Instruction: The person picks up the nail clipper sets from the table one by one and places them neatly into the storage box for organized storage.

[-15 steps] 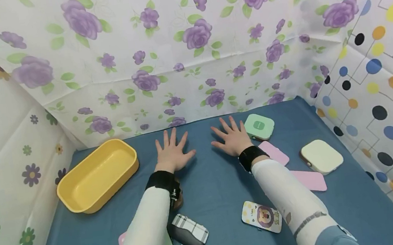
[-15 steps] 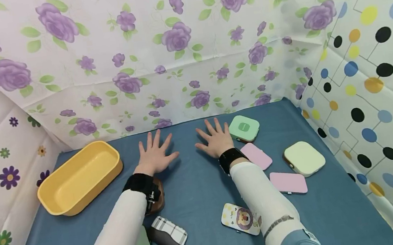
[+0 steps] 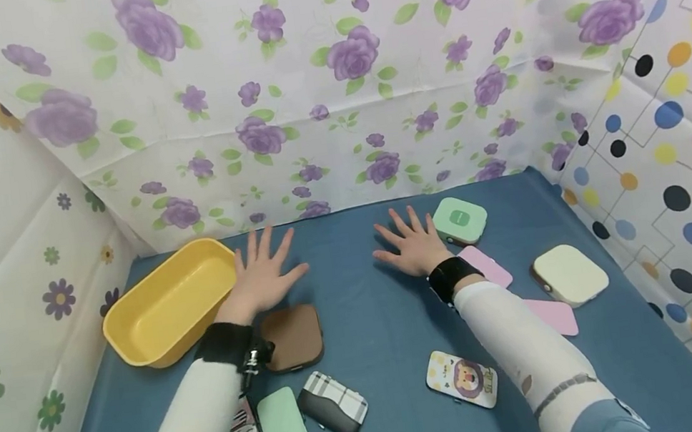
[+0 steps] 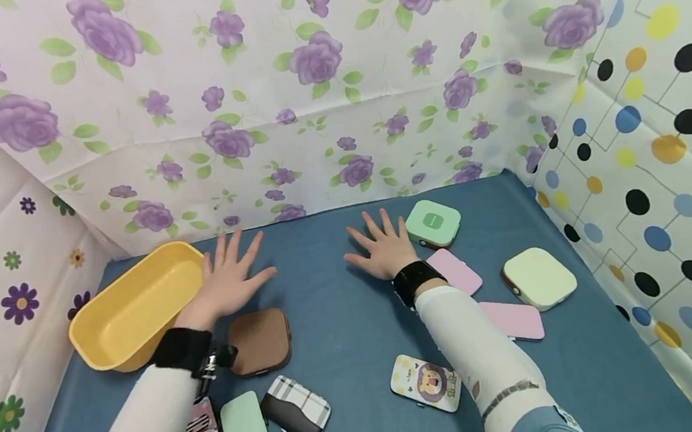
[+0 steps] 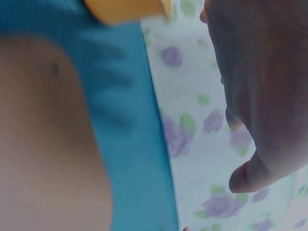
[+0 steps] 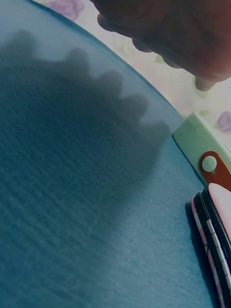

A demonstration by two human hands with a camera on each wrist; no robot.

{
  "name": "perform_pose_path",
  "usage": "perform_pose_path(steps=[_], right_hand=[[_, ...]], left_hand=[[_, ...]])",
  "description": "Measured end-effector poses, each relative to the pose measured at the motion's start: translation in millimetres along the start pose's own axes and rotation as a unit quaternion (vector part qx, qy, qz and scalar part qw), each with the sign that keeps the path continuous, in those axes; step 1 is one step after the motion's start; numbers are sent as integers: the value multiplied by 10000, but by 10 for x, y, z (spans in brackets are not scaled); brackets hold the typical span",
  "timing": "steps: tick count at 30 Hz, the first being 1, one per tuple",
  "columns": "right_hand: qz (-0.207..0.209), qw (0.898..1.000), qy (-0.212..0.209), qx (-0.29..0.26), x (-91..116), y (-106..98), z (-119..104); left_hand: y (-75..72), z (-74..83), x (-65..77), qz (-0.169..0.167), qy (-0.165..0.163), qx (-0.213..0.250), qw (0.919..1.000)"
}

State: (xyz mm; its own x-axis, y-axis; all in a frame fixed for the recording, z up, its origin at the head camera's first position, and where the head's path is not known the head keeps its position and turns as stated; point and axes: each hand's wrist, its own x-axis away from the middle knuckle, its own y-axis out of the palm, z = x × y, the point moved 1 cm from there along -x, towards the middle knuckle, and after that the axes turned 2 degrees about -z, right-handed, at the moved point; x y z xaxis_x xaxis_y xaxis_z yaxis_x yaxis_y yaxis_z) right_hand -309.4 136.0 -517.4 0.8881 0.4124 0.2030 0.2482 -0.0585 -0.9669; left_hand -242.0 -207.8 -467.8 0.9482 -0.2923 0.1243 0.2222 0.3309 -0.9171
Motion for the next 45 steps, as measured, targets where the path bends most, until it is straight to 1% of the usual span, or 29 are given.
perform_pose_path(steps=[1, 6, 11, 13, 17, 20, 22, 24, 26, 29, 31, 36, 39, 45], right_hand=[[33, 10000, -37, -53, 3, 2, 10], [72, 9997, -190, -135, 29, 29, 68], [-32, 9993, -327, -155, 107, 65, 136], [-71, 9992, -357, -147, 157, 74, 146], [-133, 9982, -512, -275, 310, 19, 108], [-112, 9969, -707, -336, 429, -44, 68], [-85, 9965, -785, -259, 492, -72, 57], [-49, 9963, -836, -172, 550, -90, 64], [-37, 9963, -850, -107, 606, -104, 76], [-58, 9965, -831, -63, 664, -106, 96], [-53, 9964, -844, -88, 682, -99, 96], [-140, 9947, -995, -217, 713, -64, 70], [-167, 9940, -1046, -256, 741, -41, 68], [-155, 9933, -1072, -409, 800, 40, 125]], left_hand=[[-51, -32, 70, 62, -17, 11, 10000], [-192, -348, 403, 452, -178, 155, 9987], [-294, -618, 807, 959, -452, 493, 9931], [-325, -707, 964, 1166, -544, 610, 9898], [-342, -902, 1240, 1657, -777, 721, 9805], [-340, -1020, 1420, 2000, -1066, 801, 9707], [-318, -1082, 1512, 2168, -1267, 883, 9639], [-273, -1123, 1581, 2224, -1412, 988, 9596], [-212, -1153, 1628, 2199, -1521, 1068, 9577], [-126, -1184, 1674, 2113, -1693, 1212, 9550], [-93, -1204, 1691, 2098, -1861, 1311, 9509], [-82, -1224, 1712, 2009, -2283, 1561, 9398], [-74, -1223, 1712, 2049, -2473, 1660, 9324], [-36, -1248, 1724, 2211, -2666, 1972, 9171]])
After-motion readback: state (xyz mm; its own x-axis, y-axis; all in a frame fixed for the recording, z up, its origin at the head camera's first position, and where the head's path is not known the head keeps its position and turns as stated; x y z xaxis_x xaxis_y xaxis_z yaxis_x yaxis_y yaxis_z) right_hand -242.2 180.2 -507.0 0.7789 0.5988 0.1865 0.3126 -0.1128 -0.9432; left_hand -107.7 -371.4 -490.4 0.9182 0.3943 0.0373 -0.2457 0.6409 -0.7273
